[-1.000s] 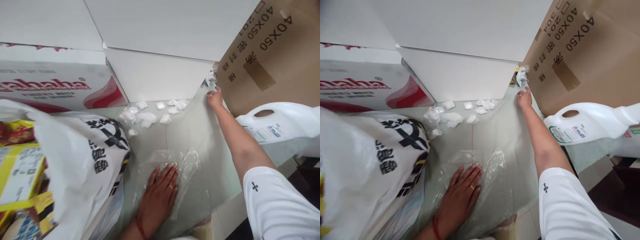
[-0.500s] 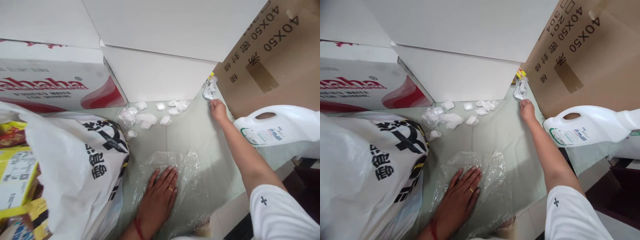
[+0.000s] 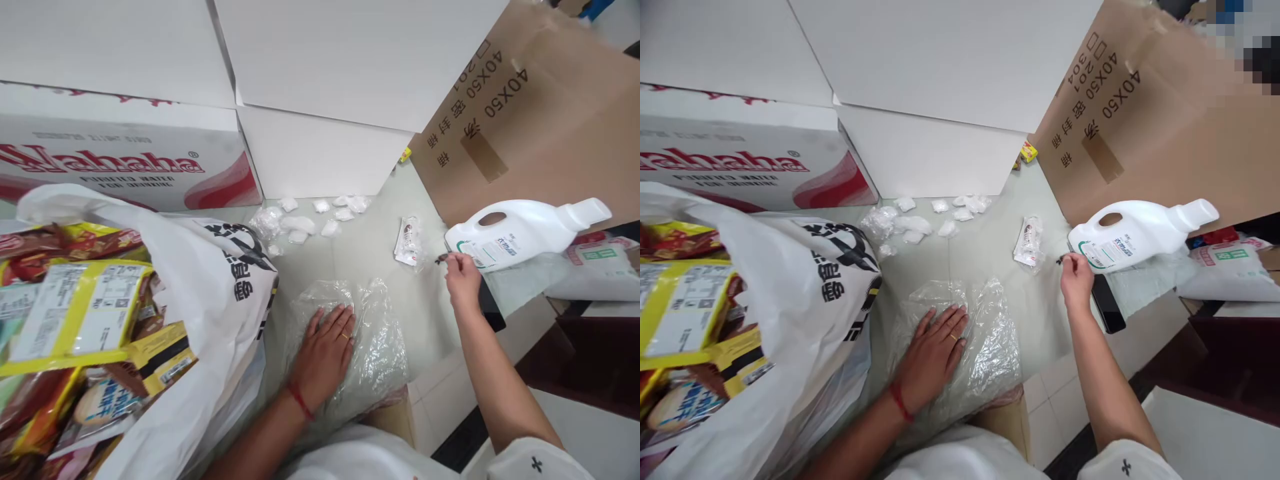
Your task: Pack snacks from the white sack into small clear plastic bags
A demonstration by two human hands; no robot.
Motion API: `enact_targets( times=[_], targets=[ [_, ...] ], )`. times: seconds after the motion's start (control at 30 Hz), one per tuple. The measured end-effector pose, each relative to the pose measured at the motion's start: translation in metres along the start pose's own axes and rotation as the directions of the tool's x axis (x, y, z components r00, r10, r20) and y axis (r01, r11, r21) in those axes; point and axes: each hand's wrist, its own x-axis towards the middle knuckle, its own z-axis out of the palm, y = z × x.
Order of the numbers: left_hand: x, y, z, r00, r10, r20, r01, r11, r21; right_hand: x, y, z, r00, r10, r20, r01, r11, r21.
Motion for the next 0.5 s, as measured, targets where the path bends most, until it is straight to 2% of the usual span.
enact_targets(
  times=[0.07,0.1,0.17,0.23,0.33,0.5],
  targets=[
    [0.0,0.0,0.0,1.0,-0.003,-0.009,0.002,1.0,-0.017,0.015,-0.015,0.005,0.996,0.003,-0.088,-0.002,1.0,0.015],
    [0.0,0.0,0.0,1.0,-0.002,-0.015,0.002,1.0,-0.025,0.019,-0.024,0.008,0.992,-0.053,-0.117,0.052,0.999,-0.008],
    [0.0,-0.001,0.001,1.0,-0.003,-0.024,0.003,0.999,-0.037,0.021,-0.04,0.013,0.969,-0.239,-0.065,0.228,0.964,-0.135],
    [-0.001,-0.002,0.001,1.0,-0.002,-0.029,0.001,0.999,-0.046,0.015,-0.048,0.018,0.935,-0.351,0.042,0.349,0.895,-0.28],
    [-0.001,-0.003,0.003,0.999,0.005,-0.037,-0.007,0.999,-0.046,0.007,-0.043,0.023,0.916,-0.381,0.125,0.398,0.828,-0.396],
    [0.0,-0.004,0.004,0.998,0.017,-0.055,-0.018,1.0,-0.013,0.012,-0.034,0.02,0.862,-0.483,0.157,0.5,0.754,-0.426]
  ],
)
